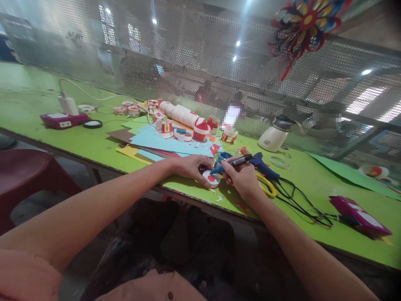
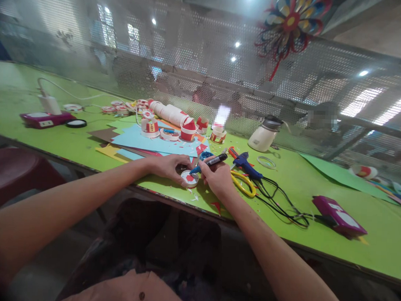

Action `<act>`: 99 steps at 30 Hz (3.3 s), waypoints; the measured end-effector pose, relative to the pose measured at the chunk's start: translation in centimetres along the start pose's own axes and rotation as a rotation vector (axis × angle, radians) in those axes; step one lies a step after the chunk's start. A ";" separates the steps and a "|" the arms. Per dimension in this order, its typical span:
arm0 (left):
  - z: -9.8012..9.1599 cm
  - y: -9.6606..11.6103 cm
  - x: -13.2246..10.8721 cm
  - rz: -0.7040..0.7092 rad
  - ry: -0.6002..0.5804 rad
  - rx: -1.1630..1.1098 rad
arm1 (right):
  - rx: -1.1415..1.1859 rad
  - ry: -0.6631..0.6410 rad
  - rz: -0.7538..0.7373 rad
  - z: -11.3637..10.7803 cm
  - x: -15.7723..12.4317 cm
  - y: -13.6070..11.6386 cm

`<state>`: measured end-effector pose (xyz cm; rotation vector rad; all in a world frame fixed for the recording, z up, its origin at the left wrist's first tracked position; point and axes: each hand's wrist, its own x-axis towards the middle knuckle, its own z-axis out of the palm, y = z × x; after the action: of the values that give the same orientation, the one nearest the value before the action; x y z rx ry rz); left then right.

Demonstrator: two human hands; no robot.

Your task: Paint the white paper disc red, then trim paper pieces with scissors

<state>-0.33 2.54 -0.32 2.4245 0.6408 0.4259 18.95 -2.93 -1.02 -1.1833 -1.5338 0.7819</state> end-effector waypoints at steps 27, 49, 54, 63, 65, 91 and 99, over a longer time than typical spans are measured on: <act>0.1 -0.3 0.0 -0.025 0.010 -0.006 | 0.055 0.127 -0.056 0.0 0.1 -0.1; 0.2 -0.3 0.1 -0.015 0.024 -0.038 | -0.016 0.071 -0.019 0.0 0.3 0.1; 0.2 -0.2 0.1 -0.012 0.022 -0.050 | -0.031 0.070 -0.006 0.0 0.2 0.0; 0.3 -0.5 0.1 -0.013 0.013 -0.054 | -0.098 0.052 -0.020 0.0 0.2 -0.3; 0.3 -0.6 0.1 -0.015 0.018 -0.054 | -0.121 0.063 -0.009 0.0 0.2 -0.4; 0.2 0.0 0.0 -0.043 0.020 -0.030 | -0.030 0.094 -0.054 0.1 -0.1 -0.2; 0.2 -0.2 0.2 0.004 0.023 -0.064 | -0.027 0.044 -0.066 -0.2 0.1 0.8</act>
<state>-0.18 2.66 -0.56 2.3641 0.6223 0.4697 19.33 -2.57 -1.61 -1.1566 -1.5430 0.6895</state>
